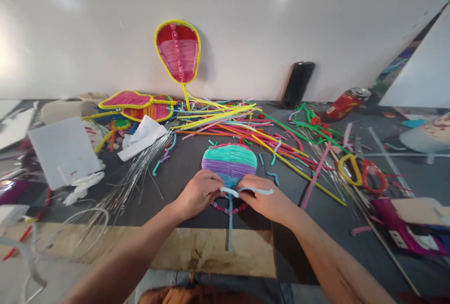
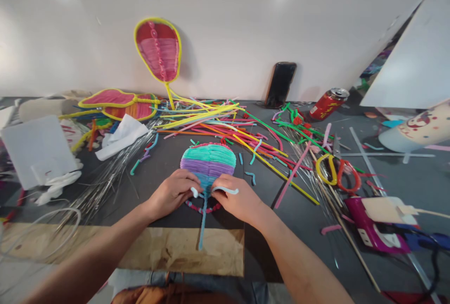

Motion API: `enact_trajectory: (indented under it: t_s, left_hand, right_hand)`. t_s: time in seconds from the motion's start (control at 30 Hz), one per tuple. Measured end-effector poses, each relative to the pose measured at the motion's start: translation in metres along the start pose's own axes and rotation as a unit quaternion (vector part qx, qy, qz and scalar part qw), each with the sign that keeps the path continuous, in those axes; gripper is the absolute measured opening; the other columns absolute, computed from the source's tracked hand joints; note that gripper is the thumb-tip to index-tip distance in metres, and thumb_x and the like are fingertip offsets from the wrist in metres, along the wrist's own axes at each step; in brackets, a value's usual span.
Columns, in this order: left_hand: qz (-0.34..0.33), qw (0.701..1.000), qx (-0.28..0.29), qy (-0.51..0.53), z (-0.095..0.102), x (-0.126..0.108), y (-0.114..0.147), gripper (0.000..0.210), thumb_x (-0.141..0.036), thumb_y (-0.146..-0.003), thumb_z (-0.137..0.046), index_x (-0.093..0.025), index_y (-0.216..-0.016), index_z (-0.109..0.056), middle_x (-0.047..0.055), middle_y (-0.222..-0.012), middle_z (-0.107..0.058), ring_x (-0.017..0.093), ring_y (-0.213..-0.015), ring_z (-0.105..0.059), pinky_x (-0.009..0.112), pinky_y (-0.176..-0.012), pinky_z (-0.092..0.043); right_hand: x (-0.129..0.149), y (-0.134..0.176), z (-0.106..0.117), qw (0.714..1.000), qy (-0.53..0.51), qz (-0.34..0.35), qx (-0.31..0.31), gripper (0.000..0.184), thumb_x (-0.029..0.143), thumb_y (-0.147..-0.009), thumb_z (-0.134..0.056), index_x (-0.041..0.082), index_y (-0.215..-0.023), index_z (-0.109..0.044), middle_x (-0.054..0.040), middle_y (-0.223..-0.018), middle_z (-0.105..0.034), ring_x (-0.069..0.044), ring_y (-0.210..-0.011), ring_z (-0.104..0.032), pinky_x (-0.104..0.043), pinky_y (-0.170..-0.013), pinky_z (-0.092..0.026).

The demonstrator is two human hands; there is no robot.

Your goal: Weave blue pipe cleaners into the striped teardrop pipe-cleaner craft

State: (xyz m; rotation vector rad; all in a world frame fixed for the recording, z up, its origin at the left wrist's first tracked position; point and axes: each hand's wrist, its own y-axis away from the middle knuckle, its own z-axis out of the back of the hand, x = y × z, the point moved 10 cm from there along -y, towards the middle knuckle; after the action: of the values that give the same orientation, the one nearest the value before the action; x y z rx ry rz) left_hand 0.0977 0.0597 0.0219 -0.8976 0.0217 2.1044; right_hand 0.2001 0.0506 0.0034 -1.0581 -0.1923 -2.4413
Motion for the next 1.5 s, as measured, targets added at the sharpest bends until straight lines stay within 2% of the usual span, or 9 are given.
enact_trajectory:
  t_s: [0.13,0.37,0.57,0.67,0.87,1.03,1.2,1.4,1.5]
  left_hand:
    - [0.026,1.0,-0.012,-0.001,-0.005,0.004,0.0,0.016,-0.022,-0.088,-0.054,-0.02,-0.083,-0.07,0.006,-0.091,-0.069,0.017,-0.09,-0.061,0.029,-0.082,-0.044]
    - [0.087,0.995,-0.009,0.039,-0.008,0.011,-0.004,0.015,-0.022,-0.088,-0.053,-0.02,-0.08,-0.066,0.0,-0.077,-0.069,0.016,-0.079,-0.062,0.027,-0.078,-0.044]
    - [0.102,0.994,-0.021,0.027,-0.007,0.012,-0.004,0.01,-0.016,-0.085,-0.055,-0.021,-0.083,-0.063,-0.001,-0.076,-0.069,0.016,-0.079,-0.062,0.027,-0.076,-0.045]
    - [0.065,0.997,-0.03,0.012,-0.008,0.008,-0.004,0.015,-0.017,-0.087,-0.053,-0.02,-0.078,-0.064,0.0,-0.073,-0.068,0.015,-0.076,-0.062,0.028,-0.076,-0.044]
    - [0.011,0.999,-0.041,-0.03,-0.007,0.0,-0.003,0.019,-0.024,-0.091,-0.05,-0.018,-0.081,-0.066,0.003,-0.076,-0.069,0.017,-0.077,-0.06,0.029,-0.074,-0.043]
    - [0.009,0.999,-0.03,-0.017,-0.007,-0.006,-0.006,0.021,-0.034,-0.089,-0.053,-0.019,-0.081,-0.066,0.003,-0.077,-0.068,0.017,-0.076,-0.06,0.029,-0.074,-0.042]
    - [0.05,0.996,-0.07,-0.018,-0.002,-0.003,-0.008,0.032,-0.034,-0.09,-0.051,-0.019,-0.064,-0.062,0.001,-0.064,-0.065,0.014,-0.066,-0.059,0.026,-0.066,-0.042]
    - [0.073,0.992,-0.096,-0.034,0.002,-0.001,-0.009,0.036,-0.025,-0.088,-0.048,-0.019,-0.053,-0.056,0.0,-0.056,-0.059,0.012,-0.062,-0.057,0.022,-0.062,-0.043]
    - [0.072,0.991,-0.104,-0.035,0.004,0.0,-0.009,0.036,-0.024,-0.087,-0.05,-0.019,-0.052,-0.055,0.0,-0.055,-0.059,0.012,-0.062,-0.057,0.022,-0.062,-0.044]
  right_hand:
    - [0.002,0.0,-0.002,1.0,0.015,0.023,-0.002,0.011,0.013,-0.086,-0.055,0.019,-0.083,-0.064,-0.004,-0.083,-0.065,-0.017,-0.079,-0.062,-0.027,-0.072,-0.046]
    - [0.007,0.0,-0.002,0.996,0.04,0.061,-0.043,0.011,0.017,-0.086,-0.057,0.022,-0.09,-0.066,-0.0047,-0.097,-0.07,-0.019,-0.091,-0.066,-0.03,-0.08,-0.05]
    - [0.005,-0.002,0.0,0.995,-0.037,0.054,-0.082,0.017,0.012,-0.084,-0.056,0.023,-0.093,-0.066,-0.007,-0.114,-0.067,-0.019,-0.108,-0.062,-0.032,-0.092,-0.048]
    - [0.005,-0.003,0.0,0.993,-0.065,0.047,-0.087,0.016,0.011,-0.083,-0.056,0.021,-0.09,-0.066,-0.0066,-0.107,-0.069,-0.018,-0.099,-0.065,-0.03,-0.087,-0.049]
    - [-0.004,-0.004,0.004,0.993,-0.055,-0.024,-0.101,0.006,0.017,-0.08,-0.061,0.02,-0.076,-0.063,0.0002,-0.072,-0.068,-0.015,-0.067,-0.063,-0.024,-0.065,-0.046]
    - [0.001,-0.003,0.009,0.991,-0.027,0.008,-0.128,0.007,0.017,-0.081,-0.06,0.02,-0.076,-0.063,-0.0014,-0.073,-0.068,-0.015,-0.069,-0.063,-0.024,-0.065,-0.046]
    - [0.01,0.0,0.01,0.986,-0.029,0.06,-0.151,0.012,0.015,-0.083,-0.055,0.021,-0.082,-0.065,-0.0041,-0.081,-0.07,-0.016,-0.076,-0.065,-0.026,-0.07,-0.049]
    - [0.003,-0.003,0.009,0.987,-0.081,0.02,-0.137,0.008,0.019,-0.082,-0.06,0.021,-0.077,-0.066,-0.0035,-0.079,-0.069,-0.017,-0.076,-0.065,-0.027,-0.072,-0.05]
    - [-0.014,-0.005,0.0,0.98,-0.153,-0.072,-0.102,0.009,0.025,-0.08,-0.062,0.021,-0.087,-0.067,-0.0011,-0.069,-0.067,-0.016,-0.064,-0.063,-0.026,-0.06,-0.049]
